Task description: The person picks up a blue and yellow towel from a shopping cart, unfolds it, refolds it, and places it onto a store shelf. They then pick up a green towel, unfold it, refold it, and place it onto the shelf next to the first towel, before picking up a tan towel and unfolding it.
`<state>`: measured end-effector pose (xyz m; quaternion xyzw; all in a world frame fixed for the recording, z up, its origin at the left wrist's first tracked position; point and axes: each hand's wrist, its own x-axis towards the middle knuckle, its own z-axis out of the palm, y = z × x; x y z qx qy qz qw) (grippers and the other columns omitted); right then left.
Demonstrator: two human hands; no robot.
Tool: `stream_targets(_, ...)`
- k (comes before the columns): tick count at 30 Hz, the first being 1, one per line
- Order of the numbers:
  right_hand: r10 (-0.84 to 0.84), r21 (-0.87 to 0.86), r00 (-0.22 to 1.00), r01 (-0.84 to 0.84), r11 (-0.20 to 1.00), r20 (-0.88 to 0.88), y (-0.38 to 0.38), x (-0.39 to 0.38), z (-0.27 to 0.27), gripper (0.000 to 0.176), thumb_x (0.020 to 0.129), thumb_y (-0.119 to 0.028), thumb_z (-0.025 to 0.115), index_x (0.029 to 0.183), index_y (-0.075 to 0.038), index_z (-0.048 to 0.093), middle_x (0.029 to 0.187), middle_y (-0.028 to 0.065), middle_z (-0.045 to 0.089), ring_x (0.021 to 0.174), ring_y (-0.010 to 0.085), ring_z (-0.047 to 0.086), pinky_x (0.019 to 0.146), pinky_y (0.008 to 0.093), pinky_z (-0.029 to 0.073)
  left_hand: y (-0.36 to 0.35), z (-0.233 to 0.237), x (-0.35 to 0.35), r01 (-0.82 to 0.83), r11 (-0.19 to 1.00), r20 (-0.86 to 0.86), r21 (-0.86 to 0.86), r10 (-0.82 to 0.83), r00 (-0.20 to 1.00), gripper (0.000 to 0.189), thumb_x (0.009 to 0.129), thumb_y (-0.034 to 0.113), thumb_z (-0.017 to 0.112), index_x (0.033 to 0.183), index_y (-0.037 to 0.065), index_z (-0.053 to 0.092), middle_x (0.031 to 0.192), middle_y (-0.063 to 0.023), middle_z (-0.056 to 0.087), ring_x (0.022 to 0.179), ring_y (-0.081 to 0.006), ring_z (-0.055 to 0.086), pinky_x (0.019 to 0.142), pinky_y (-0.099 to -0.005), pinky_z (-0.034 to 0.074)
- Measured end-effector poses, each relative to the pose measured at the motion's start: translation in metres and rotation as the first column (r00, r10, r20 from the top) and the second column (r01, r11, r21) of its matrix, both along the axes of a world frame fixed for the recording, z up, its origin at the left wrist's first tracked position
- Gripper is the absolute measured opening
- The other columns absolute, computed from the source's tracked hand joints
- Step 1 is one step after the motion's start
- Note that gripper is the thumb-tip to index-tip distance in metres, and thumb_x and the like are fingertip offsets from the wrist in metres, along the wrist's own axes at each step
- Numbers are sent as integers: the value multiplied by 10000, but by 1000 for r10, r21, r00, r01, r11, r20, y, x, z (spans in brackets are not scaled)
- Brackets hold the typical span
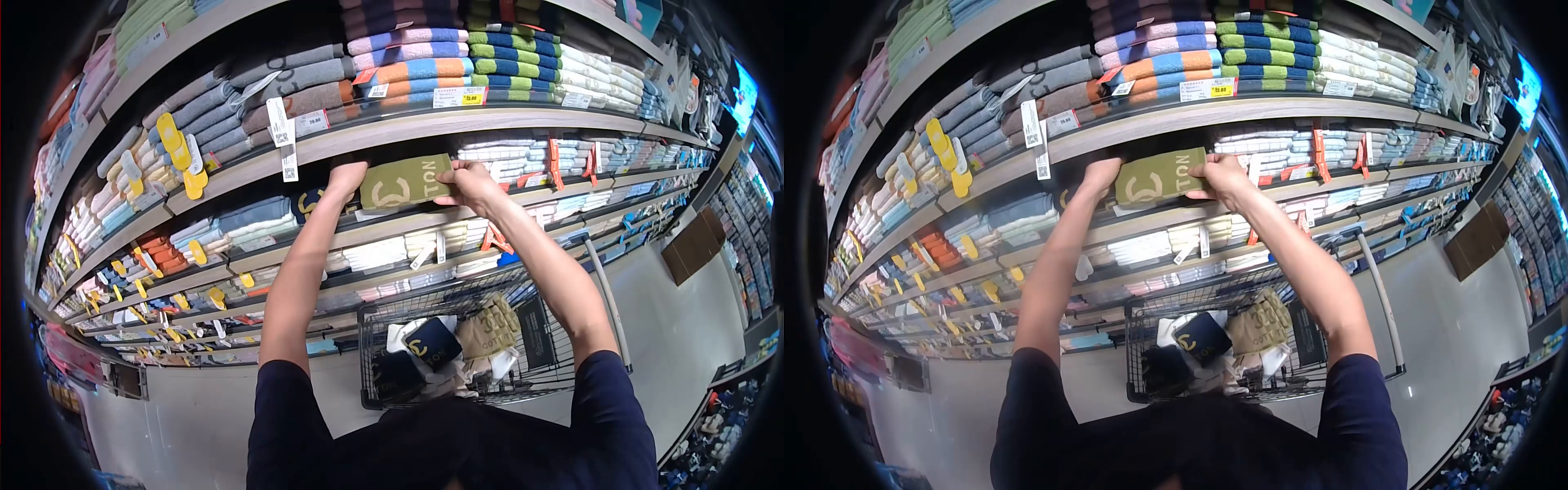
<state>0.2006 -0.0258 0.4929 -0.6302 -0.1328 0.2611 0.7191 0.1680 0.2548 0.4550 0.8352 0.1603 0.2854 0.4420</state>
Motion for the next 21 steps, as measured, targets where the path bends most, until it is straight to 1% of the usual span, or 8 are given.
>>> stream_targets(2,-223,-55,908,258,964,356,14,-3,-3,361,908,-77,685,1174,77,495,995,174,673,852,228,716,596,310,645,-3,1,12,-17,996,61,87,12,998,438,931,206,631,1303,-22,597,1323,-203,605,1190,-296,573,988,-371,453)
stream_targets(5,-216,-164,800,362,918,559,21,7,-8,370,905,-121,690,1152,97,522,898,239,697,775,310,730,583,388,604,-2,2,25,-20,980,122,199,-4,993,480,977,248,569,1392,10,531,1440,-204,524,1318,-331,484,1093,-389,384)
stream_targets(7,-157,-188,485,588,786,860,29,24,-25,358,907,-191,703,1088,84,563,772,241,688,635,337,711,617,445,560,-4,0,35,-1,971,169,240,-40,985,459,1014,257,492,1394,0,518,1458,-224,501,1362,-347,443,1138,-403,339)
stream_targets(10,-97,-167,334,677,717,938,29,31,-36,298,906,-198,688,1013,64,594,662,279,639,673,439,679,635,504,530,-9,-7,42,-41,887,76,460,6,997,422,932,156,499,1324,21,575,1382,-240,553,1325,-403,464,1144,-453,329)
stream_targets(14,-81,-76,222,618,782,972,31,29,-49,187,937,-145,631,950,33,577,632,260,620,665,483,640,629,519,521,-14,-6,39,6,879,-74,477,34,997,483,933,159,505,1384,-15,511,1439,-285,475,1376,-433,394,1149,-460,331)
stream_targets(16,8,-192,287,620,761,958,28,21,-54,126,897,-60,622,960,31,563,833,291,664,708,479,652,644,506,542,-12,-10,40,67,873,-114,484,-13,993,494,893,148,537,1360,-14,527,1401,-303,498,1340,-454,426,1129,-471,354)
stream_targets(19,274,-234,66,729,644,959,22,-10,-38,220,753,-28,638,949,48,573,1306,331,526,1066,402,619,846,426,559,-30,-7,21,-95,761,151,642,-4,989,454,873,134,552,1305,-6,570,1366,-296,532,1291,-442,483,1094,-467,393)
stream_targets(21,291,-207,1,707,676,957,32,-18,-18,219,738,-48,634,922,68,620,1186,289,611,995,385,621,887,424,537,-36,21,19,58,752,-9,657,-69,998,451,862,129,565,1295,8,584,1355,-280,549,1290,-426,492,1093,-461,394)
